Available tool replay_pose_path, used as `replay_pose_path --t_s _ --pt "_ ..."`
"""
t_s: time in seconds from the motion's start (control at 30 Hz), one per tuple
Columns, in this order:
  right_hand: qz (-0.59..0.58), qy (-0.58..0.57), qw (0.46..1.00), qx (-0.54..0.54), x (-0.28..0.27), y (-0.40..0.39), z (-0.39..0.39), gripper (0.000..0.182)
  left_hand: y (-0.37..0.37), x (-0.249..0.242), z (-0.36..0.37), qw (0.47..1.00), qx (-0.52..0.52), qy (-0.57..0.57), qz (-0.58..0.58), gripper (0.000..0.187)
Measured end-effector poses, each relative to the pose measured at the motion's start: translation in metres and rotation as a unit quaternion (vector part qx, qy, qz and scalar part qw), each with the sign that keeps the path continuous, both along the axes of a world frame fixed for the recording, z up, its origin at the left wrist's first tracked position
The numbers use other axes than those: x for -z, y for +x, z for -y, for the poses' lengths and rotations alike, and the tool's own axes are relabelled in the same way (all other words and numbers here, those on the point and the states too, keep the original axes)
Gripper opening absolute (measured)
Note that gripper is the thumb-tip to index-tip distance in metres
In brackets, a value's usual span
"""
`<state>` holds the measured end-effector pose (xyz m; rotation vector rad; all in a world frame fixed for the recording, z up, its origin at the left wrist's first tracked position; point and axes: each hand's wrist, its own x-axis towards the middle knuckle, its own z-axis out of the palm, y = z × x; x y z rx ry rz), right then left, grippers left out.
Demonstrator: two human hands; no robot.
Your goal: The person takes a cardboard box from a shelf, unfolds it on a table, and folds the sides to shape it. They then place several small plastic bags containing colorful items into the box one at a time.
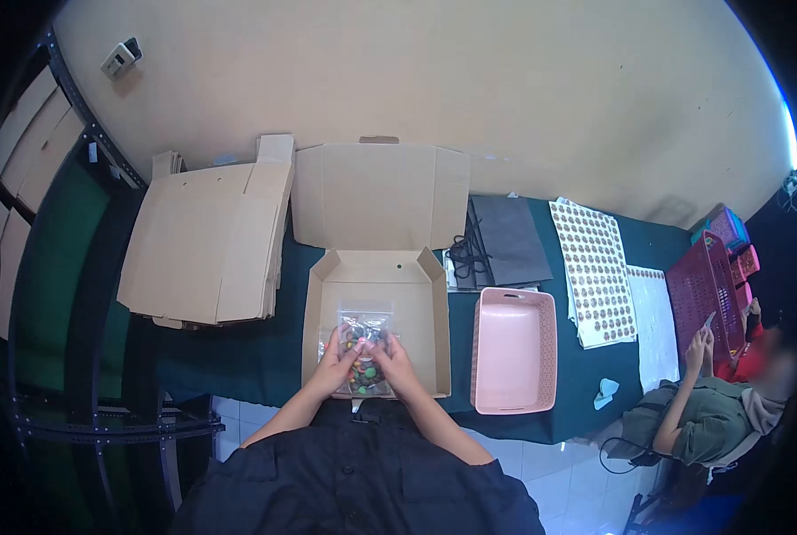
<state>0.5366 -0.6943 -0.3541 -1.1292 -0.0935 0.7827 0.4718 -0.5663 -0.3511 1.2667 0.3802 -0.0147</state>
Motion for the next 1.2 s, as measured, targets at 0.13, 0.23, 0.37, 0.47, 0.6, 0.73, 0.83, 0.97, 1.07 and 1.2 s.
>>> replay_pose_path --t_s 0.13,0.23,0.37,0.47,0.6,0.73,0.83,0.97,1.07,1.2 --pt "0.062 0.014 0.997 -0.041 0.005 0.001 -0.001 0.034 -0.003 0.004 -0.005 1.000 0.013 0.001 0.020 0.046" --pt "0.005 0.028 0.999 -0.035 0.007 0.001 0.002 0.034 -0.004 0.007 -0.005 1.000 0.008 -0.001 0.014 0.046" --pt "-0.061 0.020 0.997 -0.032 0.018 0.003 0.008 0.033 -0.004 0.000 -0.005 0.999 0.018 -0.038 0.035 0.052" --pt "0.023 0.009 1.000 -0.016 0.008 0.001 0.004 0.027 -0.007 0.003 0.003 0.997 0.043 -0.011 0.060 0.061" --pt "0.014 -0.009 0.998 0.057 0.018 0.007 0.005 0.021 -0.007 -0.014 0.005 0.988 0.121 -0.017 0.090 0.077" --pt "0.050 -0.026 0.993 0.100 0.001 0.017 0.014 0.015 -0.007 0.002 -0.001 0.981 0.154 0.074 0.092 0.080" --pt "0.099 -0.039 0.992 0.073 -0.002 0.020 0.020 0.014 -0.006 0.002 -0.001 0.982 0.101 0.115 0.113 0.066" --pt "0.241 -0.083 0.966 -0.041 -0.004 0.017 0.020 0.021 0.001 0.003 -0.009 0.990 -0.026 0.059 0.124 0.017" --pt "0.195 -0.085 0.974 -0.076 -0.012 0.018 0.022 0.026 0.001 -0.005 -0.018 0.993 -0.002 0.080 0.088 0.007" --pt "0.167 -0.045 0.974 -0.147 -0.020 0.028 0.033 0.029 0.000 -0.032 -0.020 0.998 0.014 0.056 0.031 0.011"
